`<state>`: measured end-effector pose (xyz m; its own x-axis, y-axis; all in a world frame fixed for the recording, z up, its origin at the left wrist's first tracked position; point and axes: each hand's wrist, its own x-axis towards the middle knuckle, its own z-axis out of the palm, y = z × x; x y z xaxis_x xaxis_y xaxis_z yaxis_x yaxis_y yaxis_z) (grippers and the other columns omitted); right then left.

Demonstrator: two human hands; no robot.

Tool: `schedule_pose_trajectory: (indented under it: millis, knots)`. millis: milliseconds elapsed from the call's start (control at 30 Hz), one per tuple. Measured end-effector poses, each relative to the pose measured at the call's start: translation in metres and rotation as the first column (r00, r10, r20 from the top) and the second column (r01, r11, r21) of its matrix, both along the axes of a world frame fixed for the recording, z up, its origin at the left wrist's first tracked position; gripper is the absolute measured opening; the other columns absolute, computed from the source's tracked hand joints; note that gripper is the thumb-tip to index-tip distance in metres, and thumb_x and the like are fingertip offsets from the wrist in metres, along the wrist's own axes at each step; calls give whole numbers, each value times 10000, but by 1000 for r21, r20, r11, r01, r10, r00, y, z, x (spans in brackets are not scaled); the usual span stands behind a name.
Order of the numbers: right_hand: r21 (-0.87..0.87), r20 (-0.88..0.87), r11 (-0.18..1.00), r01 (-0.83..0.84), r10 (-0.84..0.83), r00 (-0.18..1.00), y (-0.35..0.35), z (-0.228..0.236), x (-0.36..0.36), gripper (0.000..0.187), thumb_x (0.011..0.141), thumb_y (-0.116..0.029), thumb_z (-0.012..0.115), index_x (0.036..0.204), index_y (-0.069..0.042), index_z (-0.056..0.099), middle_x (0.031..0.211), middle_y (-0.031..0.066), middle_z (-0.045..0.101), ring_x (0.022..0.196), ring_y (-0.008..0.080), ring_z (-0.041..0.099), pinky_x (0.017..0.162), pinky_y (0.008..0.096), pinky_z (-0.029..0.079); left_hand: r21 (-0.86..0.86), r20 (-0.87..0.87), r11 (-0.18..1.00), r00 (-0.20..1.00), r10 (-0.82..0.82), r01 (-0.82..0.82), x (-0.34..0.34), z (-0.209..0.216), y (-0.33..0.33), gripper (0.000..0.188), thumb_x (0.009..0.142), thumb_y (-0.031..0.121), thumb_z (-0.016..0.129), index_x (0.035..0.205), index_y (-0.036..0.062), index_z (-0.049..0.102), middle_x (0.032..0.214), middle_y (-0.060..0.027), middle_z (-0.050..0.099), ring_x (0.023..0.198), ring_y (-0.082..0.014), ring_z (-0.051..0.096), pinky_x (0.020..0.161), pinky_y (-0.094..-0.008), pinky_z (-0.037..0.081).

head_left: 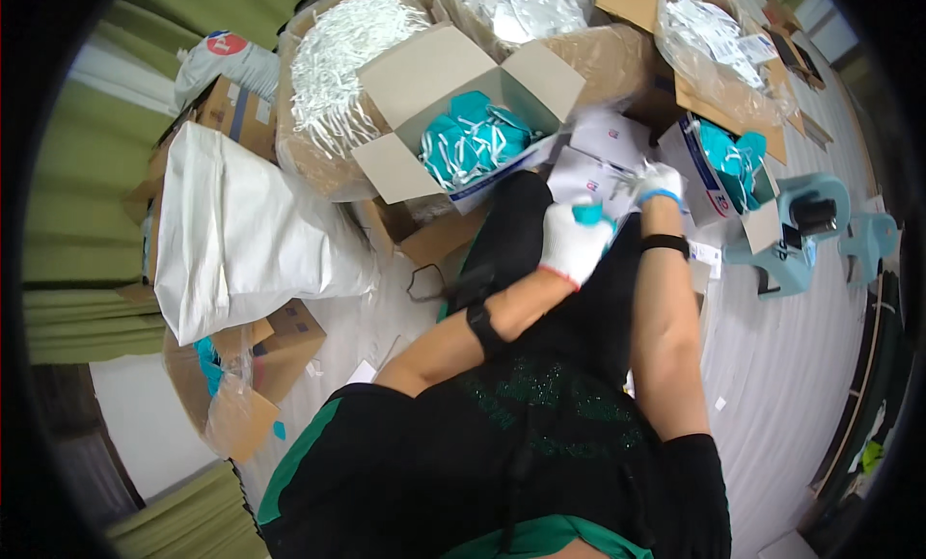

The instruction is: Inspecting and packaging green medical masks into small white boxes.

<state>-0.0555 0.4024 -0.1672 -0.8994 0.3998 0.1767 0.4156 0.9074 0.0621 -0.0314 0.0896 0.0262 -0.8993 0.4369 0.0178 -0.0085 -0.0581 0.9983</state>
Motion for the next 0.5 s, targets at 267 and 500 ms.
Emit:
schedule_pose_trajectory:
  millis: [267,500]
  knots:
    - [346,506,938,6,-192,841,76,33,78,387,950,-263,359,1222,-173,620,1448,14,436,1338,202,372,1035,364,328,67,383,829,781,493,-556,-55,-19,-194,173,802,69,659,959,-2,639,870,-60,651,781,-152,631,710,-289,509]
    - [-961,-12,-182,-209,-726,688,8,-85,162,137,860,-231,515,795,-112,529,669,36,539,540,164,536,447,304,433,333,286,396,492,822,-856,-136,42,-383,275,888,197,626,1104,29,619,1041,-89,652,899,-201,619,845,-338,489]
